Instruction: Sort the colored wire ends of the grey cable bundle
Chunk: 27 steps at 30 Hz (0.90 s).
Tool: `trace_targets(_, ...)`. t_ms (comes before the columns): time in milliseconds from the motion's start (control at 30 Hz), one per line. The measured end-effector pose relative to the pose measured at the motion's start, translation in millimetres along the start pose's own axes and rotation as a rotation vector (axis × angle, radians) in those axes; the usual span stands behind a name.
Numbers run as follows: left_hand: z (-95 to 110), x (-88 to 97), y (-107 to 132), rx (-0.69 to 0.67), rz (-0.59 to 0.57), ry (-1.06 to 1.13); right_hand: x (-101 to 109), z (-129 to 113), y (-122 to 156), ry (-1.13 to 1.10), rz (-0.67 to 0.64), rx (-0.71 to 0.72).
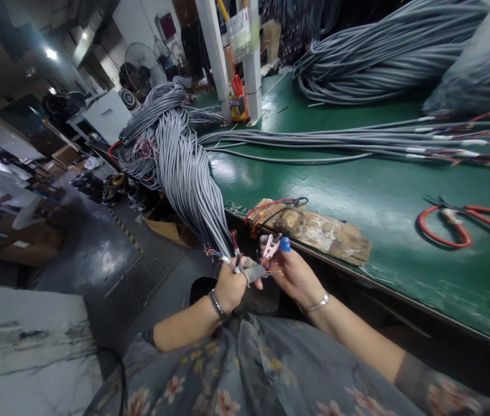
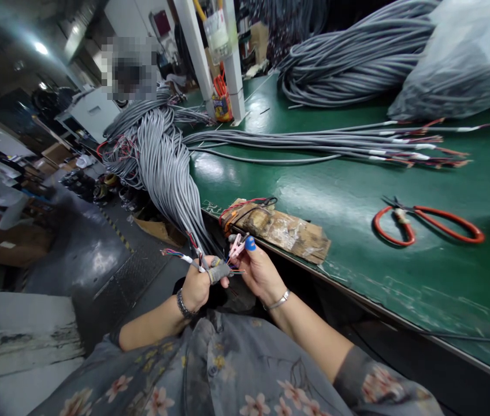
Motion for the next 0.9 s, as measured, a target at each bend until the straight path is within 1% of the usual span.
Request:
trace_targets(133,0,0.2,0,-0.018,-0.01,-0.028,3,3,-1,-0.041,0.024,0.018)
trace_targets(233,0,1.7,1,-0.015,-0.006,-0.035,2,5,1,-0.022,-0.016,0.012)
trace_targets(333,-2,4.4,5,0.005,0.005,-0.018,0,4,4,-0.014,-0.064,-0.027)
trace_targets(433,-3,6.3,9,-0.012,0.002,0.022,-2,1,7,-0.011,-0.088,-0.06)
trace_targets(533,-3,6.9,11,-0.045,0.01,0.066,-3,-4,7,0.003,-0.064,-0.038)
trace_targets(700,-3,3.6,7,-0.05,0.049,0.001,-2,-5,8,0.045,-0.05,0.003)
trace_targets(900,-8,-0.1,0,-0.049,0.061,0.017,0,2,3,0.001,-0.091,-0.079)
Point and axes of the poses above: each hand's wrist, its own y-axis away from the middle knuckle, its own x-axis out of the back of the hand, z = x × y, the point moved 5 cm from there along -y, towards the middle knuckle, and after that the axes turned 4 degrees about -z, right-handed, at the moved point
